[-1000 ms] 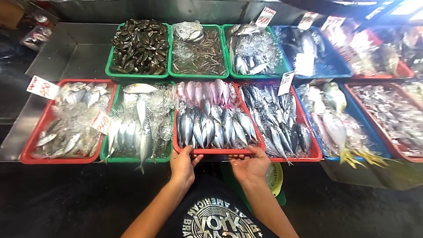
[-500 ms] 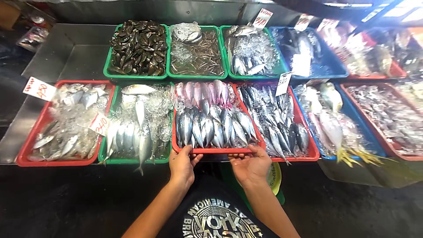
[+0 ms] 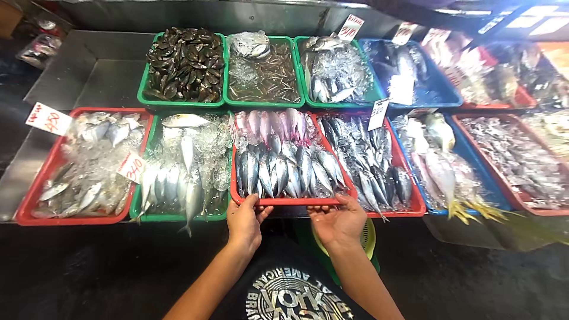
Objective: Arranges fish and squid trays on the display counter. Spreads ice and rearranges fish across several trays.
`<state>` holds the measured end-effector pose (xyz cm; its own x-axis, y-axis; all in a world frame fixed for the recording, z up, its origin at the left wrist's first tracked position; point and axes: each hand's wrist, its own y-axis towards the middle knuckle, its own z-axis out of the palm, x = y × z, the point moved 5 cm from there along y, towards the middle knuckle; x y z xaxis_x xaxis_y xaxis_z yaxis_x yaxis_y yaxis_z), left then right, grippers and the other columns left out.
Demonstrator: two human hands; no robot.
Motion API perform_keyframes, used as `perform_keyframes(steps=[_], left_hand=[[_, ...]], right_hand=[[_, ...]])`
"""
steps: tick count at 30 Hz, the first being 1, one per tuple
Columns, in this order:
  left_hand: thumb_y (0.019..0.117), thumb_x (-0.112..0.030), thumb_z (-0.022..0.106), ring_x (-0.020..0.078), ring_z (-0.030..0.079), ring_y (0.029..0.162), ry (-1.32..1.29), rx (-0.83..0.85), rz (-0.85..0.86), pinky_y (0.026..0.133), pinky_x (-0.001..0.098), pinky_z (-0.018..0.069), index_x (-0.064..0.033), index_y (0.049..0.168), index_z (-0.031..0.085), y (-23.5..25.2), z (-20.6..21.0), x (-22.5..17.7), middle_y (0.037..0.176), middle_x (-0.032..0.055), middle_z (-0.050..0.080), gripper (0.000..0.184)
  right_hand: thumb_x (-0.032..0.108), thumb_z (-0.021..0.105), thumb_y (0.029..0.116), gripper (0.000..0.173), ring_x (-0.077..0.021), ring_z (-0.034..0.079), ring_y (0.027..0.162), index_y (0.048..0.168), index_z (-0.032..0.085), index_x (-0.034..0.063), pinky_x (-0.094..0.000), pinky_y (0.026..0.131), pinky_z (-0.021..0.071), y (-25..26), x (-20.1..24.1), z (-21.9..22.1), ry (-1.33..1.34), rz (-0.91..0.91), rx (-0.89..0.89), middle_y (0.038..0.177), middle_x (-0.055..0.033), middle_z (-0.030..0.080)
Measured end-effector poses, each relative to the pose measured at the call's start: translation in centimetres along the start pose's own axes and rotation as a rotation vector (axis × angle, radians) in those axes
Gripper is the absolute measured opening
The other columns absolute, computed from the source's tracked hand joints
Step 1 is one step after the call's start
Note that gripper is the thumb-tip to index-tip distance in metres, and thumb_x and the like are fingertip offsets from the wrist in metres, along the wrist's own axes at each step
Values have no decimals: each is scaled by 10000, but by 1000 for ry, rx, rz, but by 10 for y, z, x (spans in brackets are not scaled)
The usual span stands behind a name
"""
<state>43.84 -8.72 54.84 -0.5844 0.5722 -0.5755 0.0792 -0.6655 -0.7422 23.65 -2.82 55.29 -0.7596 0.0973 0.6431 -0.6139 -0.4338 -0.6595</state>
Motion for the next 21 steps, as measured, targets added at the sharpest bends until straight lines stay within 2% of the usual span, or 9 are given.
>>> perform_keyframes(steps=[21], left_hand=[[973, 24, 582, 267, 662, 642, -4, 26, 4, 611, 449, 636, 1, 1230, 447, -4, 5, -7, 848, 177, 601, 292]], right_hand=[[266, 495, 971, 198, -199, 568, 549, 833, 484, 124, -431, 607, 566, -3, 6, 5, -11, -2, -4, 638, -39, 524]])
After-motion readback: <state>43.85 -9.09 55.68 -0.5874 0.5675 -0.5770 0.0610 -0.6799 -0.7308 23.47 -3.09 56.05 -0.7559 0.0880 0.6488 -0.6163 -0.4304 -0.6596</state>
